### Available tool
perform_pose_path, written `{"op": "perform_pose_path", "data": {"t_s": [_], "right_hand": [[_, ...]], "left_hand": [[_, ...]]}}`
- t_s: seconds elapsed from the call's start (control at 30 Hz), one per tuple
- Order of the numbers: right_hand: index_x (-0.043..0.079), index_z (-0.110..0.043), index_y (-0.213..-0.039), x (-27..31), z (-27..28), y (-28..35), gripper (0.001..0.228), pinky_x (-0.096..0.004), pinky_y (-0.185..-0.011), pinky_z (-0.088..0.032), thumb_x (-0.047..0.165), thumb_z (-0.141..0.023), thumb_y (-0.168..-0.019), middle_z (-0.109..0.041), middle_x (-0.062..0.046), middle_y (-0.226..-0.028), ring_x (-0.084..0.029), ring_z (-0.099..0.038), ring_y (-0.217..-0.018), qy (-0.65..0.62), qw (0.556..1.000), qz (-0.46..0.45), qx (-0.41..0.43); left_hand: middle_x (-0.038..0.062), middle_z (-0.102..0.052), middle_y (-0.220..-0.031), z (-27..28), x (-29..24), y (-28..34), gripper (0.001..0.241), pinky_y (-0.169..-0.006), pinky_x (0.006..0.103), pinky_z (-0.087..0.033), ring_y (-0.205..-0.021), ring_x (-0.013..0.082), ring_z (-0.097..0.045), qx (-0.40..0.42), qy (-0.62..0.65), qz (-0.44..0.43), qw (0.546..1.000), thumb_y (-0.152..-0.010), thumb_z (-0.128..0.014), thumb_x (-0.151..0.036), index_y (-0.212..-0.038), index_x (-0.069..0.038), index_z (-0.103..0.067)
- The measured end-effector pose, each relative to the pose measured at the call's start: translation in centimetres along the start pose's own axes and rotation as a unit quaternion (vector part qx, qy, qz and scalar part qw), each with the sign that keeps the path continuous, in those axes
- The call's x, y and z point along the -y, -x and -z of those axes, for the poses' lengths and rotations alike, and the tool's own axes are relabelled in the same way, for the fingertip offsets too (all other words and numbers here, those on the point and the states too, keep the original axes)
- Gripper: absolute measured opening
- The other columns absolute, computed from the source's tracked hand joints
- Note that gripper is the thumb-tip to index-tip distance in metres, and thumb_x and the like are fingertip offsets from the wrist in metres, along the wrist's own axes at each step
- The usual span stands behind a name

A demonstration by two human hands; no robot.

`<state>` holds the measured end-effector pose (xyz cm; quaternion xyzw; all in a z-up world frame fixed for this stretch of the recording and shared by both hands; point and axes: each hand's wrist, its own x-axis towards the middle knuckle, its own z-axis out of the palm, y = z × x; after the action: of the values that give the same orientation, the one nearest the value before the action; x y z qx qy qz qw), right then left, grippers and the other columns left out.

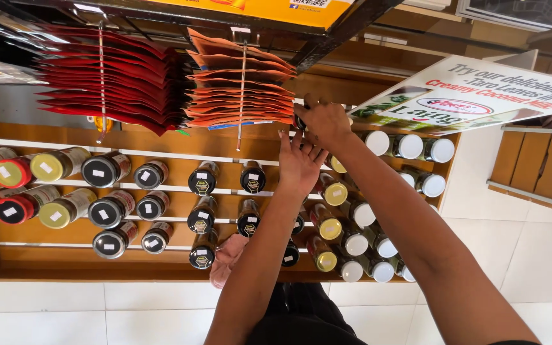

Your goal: Wiping dust off food jars and organizing them on a grocery store shelf.

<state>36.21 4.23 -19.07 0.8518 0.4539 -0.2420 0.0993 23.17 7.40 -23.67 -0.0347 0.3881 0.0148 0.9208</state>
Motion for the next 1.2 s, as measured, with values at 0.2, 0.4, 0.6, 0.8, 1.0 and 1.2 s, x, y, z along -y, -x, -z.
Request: {"op": "perform_pose_path", "data": {"t_s": [0.2, 0.4, 0.6, 0.8, 1.0, 1.2], "right_hand": [[0.021, -0.063, -0.128, -0.2, -0.8, 0.3, 0.056, -0.045, -0.073, -0.06, 0.02, -0.081, -0.075, -0.057, -0.011, -0.132, -0.035, -0.064, -0.112, 0.014, 0.999, 0.011, -0.034], [0.019, -0.064, -0.124, -0.2, 1.0, 2.7, 0.057, -0.045, -0.071, -0.059, 0.017, -0.082, -0.07, -0.054, -0.013, -0.135, -0.036, -0.061, -0.112, -0.009, 0.993, 0.024, -0.117], [0.014, -0.066, -0.124, 0.8, 3.2, 8.3, 0.047, -0.043, -0.078, -0.057, 0.023, -0.084, -0.081, -0.059, -0.013, -0.125, -0.034, -0.062, -0.11, -0.139, 0.966, -0.011, -0.218], [0.005, -0.064, -0.129, 4.6, 0.0, 18.4, 0.033, -0.036, -0.094, -0.053, 0.023, -0.067, -0.101, -0.067, -0.009, -0.121, -0.022, -0.062, -0.11, -0.673, 0.697, -0.07, -0.237], [0.003, -0.053, -0.143, 13.5, -4.4, 31.7, 0.048, -0.043, -0.112, -0.04, 0.018, -0.061, -0.098, -0.055, -0.017, -0.143, -0.033, -0.051, -0.132, -0.477, 0.819, -0.038, -0.316], [0.007, -0.058, -0.137, 17.5, -7.5, 42.1, 0.054, -0.052, -0.111, -0.039, 0.021, -0.072, -0.087, -0.048, -0.025, -0.148, -0.046, -0.047, -0.135, -0.344, 0.887, 0.116, -0.286]], "left_hand": [[0.012, -0.046, -0.149, 0.1, 0.1, 0.2, 0.08, -0.124, 0.0494, -0.027, -0.14, 0.0282, -0.043, 0.011, 0.0, 0.001, 1.0, -0.099, -0.036, -0.069, -0.159, -0.016, -0.028], [0.012, -0.05, -0.145, -0.2, 0.6, 1.3, 0.077, -0.123, 0.0495, -0.031, -0.138, 0.0289, -0.045, 0.036, 0.0, -0.006, 0.999, -0.102, -0.039, -0.067, -0.156, -0.014, -0.032], [0.006, -0.055, -0.14, -2.0, 2.4, 4.8, 0.068, -0.109, 0.0424, -0.035, -0.129, 0.0246, -0.047, 0.009, -0.109, -0.031, 0.994, -0.098, -0.043, -0.065, -0.15, -0.022, -0.041], [0.004, -0.06, -0.128, -0.7, 6.9, 10.2, 0.04, -0.096, 0.0377, -0.049, -0.114, 0.02, -0.057, 0.042, -0.163, -0.114, 0.979, -0.105, -0.056, -0.038, -0.138, -0.016, -0.054], [0.005, -0.064, -0.117, 7.1, 12.3, 19.1, 0.03, -0.087, 0.035, -0.057, -0.104, 0.0207, -0.065, 0.056, -0.176, -0.104, 0.977, -0.107, -0.054, -0.026, -0.133, -0.012, -0.053], [0.009, -0.068, -0.118, 14.0, 15.1, 30.3, 0.05, -0.094, 0.0405, -0.057, -0.108, 0.0247, -0.068, 0.051, -0.033, 0.006, 0.998, -0.102, -0.045, -0.05, -0.126, -0.009, -0.059]]}}
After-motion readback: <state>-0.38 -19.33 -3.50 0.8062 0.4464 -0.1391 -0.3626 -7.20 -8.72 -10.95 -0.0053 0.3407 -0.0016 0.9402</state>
